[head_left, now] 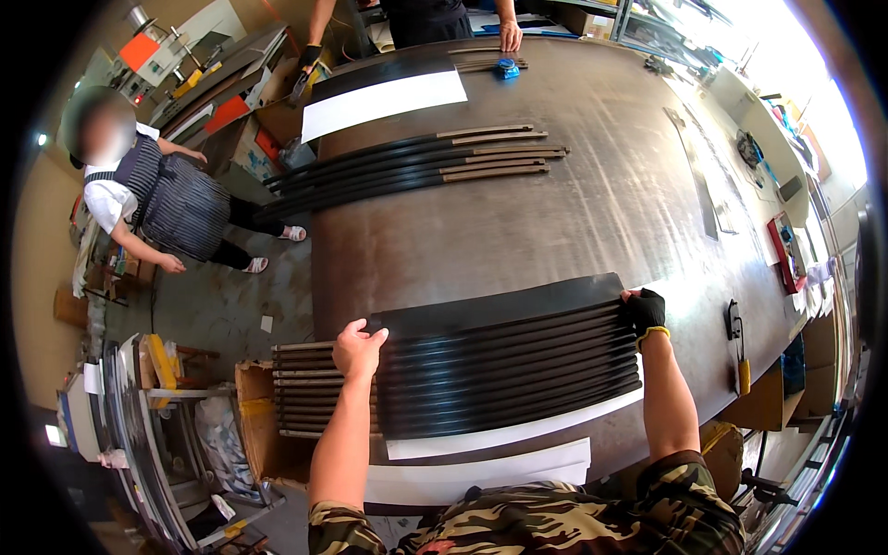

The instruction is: The person applies a dark coating to a bundle of wooden sticks using a brush, then stacks the coated sticks on a workbench. The person also handles a black plastic sheet and places it on the table.

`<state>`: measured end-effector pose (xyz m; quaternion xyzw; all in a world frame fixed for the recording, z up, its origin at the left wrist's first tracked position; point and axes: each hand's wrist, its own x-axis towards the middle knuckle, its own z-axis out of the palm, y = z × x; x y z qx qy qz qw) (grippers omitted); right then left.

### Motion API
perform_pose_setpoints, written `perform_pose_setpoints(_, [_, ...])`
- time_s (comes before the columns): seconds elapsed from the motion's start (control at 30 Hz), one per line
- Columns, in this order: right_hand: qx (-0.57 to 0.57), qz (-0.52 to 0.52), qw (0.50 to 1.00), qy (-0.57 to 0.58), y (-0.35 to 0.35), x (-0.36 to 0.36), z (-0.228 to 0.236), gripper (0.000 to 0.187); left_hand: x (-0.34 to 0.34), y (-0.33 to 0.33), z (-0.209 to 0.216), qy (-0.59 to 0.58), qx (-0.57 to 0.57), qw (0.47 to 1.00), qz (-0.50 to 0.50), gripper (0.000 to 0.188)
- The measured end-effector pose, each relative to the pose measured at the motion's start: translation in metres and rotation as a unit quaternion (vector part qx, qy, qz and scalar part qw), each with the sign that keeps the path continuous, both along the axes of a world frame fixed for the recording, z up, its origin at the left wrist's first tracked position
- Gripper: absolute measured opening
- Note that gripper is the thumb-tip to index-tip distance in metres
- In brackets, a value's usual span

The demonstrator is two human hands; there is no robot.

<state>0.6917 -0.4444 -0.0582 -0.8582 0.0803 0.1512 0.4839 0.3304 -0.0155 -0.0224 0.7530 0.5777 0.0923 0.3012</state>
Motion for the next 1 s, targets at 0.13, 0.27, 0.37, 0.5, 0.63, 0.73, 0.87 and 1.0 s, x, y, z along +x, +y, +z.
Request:
perform_pose_setpoints(0.13, [0.009,0.003,1.0,-0.001,0.001,0.001,-0.006,0.019,-0.003,0.001,-0.002,-0.005,0.009,1.0,-0.002,0.056])
perform_pose_setpoints(0.27, [0.019,-0.006,0.999,-0.027,-0.005,0.004,-0.014,0.015,0.0,-0.001,-0.004,-0.01,0.017,1.0,-0.006,0.055])
perform_pose_setpoints(0.37, [0.032,-0.02,0.999,0.016,-0.001,0.0,-0.009,0.02,-0.005,0.0,-0.01,-0.035,0.03,0.999,-0.006,0.054])
perform_pose_setpoints(0.5, [-0.026,0.008,1.0,-0.006,0.005,-0.004,0.002,0.02,-0.01,0.008,-0.018,-0.195,-0.012,0.98,0.034,0.057])
perform_pose_setpoints(0.63, [-0.027,-0.01,1.0,-0.013,0.001,0.001,-0.008,0.017,0.005,0.003,0.049,-0.341,-0.013,0.94,-0.026,0.051])
perform_pose_setpoints(0.73, [-0.018,-0.002,0.999,-0.027,-0.007,0.002,-0.017,0.018,0.023,-0.011,0.105,-0.372,0.006,0.928,-0.025,0.05])
perform_pose_setpoints(0.87, [-0.018,-0.011,1.0,0.006,-0.002,0.003,-0.014,0.017,0.015,0.003,0.079,-0.353,0.023,0.935,-0.028,0.049])
perform_pose_setpoints(1.0, [-0.026,0.002,1.0,-0.008,0.0,0.006,-0.017,0.017,-0.003,0.012,0.016,-0.316,-0.023,0.949,0.005,0.049])
